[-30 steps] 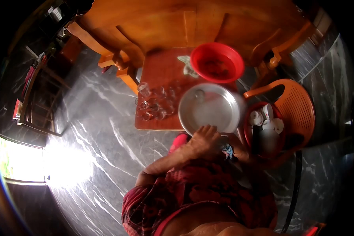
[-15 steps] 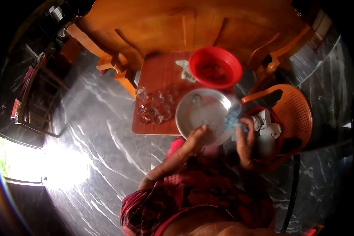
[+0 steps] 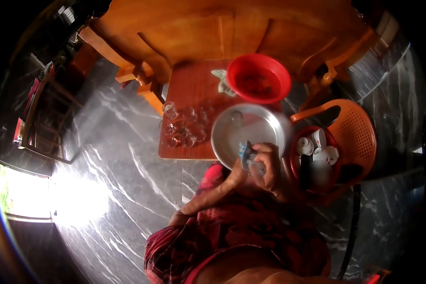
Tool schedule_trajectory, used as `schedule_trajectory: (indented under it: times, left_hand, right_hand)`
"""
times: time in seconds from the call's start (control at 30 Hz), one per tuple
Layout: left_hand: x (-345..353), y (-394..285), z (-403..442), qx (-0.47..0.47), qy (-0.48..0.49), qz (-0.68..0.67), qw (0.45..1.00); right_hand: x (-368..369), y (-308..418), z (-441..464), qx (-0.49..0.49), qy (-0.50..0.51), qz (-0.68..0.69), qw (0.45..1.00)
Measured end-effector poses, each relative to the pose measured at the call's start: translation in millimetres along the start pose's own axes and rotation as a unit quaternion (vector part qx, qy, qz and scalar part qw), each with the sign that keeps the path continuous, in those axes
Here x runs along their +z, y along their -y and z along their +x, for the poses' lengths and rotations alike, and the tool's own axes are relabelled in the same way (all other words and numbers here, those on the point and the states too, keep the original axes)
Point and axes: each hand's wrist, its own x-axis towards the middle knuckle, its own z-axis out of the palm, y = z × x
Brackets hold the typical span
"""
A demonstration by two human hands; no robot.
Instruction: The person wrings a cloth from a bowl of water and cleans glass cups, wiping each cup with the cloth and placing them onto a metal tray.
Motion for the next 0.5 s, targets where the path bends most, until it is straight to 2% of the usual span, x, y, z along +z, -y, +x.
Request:
schedule_trajectory:
  times: [0.03, 0.07, 0.13, 0.17, 0.23, 0.27, 0.3, 0.37, 0.4, 0.43, 0.5]
  left_hand:
    - [6.5, -0.1, -2.5, -0.001, -0.020, -0.022, 1.000]
    - [9.6, -1.4, -3.3, 0.035, -0.032, 0.017, 0.999]
    - [12.0, -20.7, -4.9, 0.001, 0.017, -0.005, 1.000]
    - [15.3, -36.8, -5.2, -0.017, 0.041, -0.015, 0.999]
    - [23.2, -59.6, -9.9, -0.149, 0.091, -0.165, 0.971]
    - [15.1, -38.2, -5.7, -0.140, 0.136, -0.168, 0.966]
    - [16.1, -39.7, -6.8, -0.140, 0.139, -0.167, 0.966]
    - [22.1, -43.6, -8.8, -0.172, -0.022, -0.248, 0.953]
    - [21.2, -44.0, -4.2, -0.134, -0.012, -0.242, 0.961]
    - [20.2, -46.3, 0.2, -0.135, -0.012, -0.243, 0.961]
    - [19.2, -50.8, 6.3, -0.136, -0.027, -0.264, 0.955]
  right_hand:
    - [0.5, 2.6, 1.3, 0.000, 0.003, 0.002, 1.000]
    - [1.5, 3.9, 2.7, 0.024, -0.030, 0.008, 0.999]
    - [1.2, 7.6, 13.2, 0.045, -0.112, 0.006, 0.993]
    - [2.9, 4.0, 12.7, 0.101, -0.158, 0.031, 0.982]
    - [-12.1, 18.2, 22.0, 0.295, -0.216, 0.158, 0.917]
    - [-13.4, 5.9, 14.0, 0.285, -0.226, 0.111, 0.925]
    - [-16.3, -0.8, 7.2, 0.272, -0.220, 0.067, 0.935]
    - [-22.2, -12.0, -4.1, 0.244, -0.210, -0.024, 0.946]
    - [-22.9, -13.1, -8.5, 0.176, -0.171, -0.046, 0.968]
    - [-22.6, -6.3, -10.9, 0.141, -0.136, -0.082, 0.977]
    - [-14.9, 10.2, -15.3, 0.113, -0.037, -0.126, 0.985]
